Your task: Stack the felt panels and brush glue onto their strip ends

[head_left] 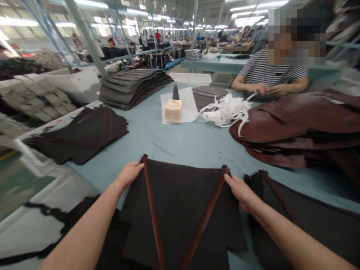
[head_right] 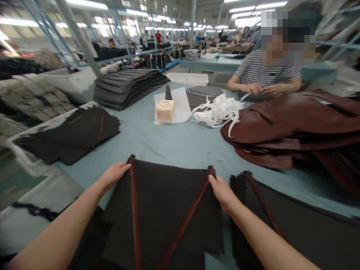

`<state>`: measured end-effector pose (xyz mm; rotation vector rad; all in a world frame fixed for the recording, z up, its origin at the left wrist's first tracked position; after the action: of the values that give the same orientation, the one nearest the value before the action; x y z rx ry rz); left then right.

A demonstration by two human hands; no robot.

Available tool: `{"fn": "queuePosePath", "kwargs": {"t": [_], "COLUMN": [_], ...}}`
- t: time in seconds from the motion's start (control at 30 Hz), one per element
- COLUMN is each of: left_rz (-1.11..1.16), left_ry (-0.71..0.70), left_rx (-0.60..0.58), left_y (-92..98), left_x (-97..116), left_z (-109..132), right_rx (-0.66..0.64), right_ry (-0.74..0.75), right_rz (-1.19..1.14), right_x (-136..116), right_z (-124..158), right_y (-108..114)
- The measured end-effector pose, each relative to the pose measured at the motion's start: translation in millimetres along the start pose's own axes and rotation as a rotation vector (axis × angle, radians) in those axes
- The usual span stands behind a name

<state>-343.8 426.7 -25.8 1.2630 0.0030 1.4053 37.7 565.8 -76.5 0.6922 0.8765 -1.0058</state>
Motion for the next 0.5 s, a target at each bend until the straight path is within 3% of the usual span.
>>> {"fn": "queuePosePath", "kwargs": {"t": [0.3, 0.5], "left_rz": [0.027, 0.110], "left_ry": [0.131, 0.100], "left_rx": [-0.172, -0.038], "left_y": [-7.6, -4.0], "left_x": [-10.5, -14.9], "left_z": [-12.6, -6.3], "right_rx": [0.151, 0.084], "right_ry": [-0.040, -0.063], "right_rz": [0.017, -0.015], "right_x": [2.9, 5.4], "right_z": [-2.4, 2.4], "right_y": [6.8, 3.8]}}
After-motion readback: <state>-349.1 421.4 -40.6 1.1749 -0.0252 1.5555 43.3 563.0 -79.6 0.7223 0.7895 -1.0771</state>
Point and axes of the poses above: each hand's wrist, its own z-axis away from the middle knuckle, its own y-axis out of the back of the hand, x = y × z, the point moved 6 cm from there along -z, towards the middle knuckle, and after that the axes turned 5 degrees about y, right-handed, at the moved point
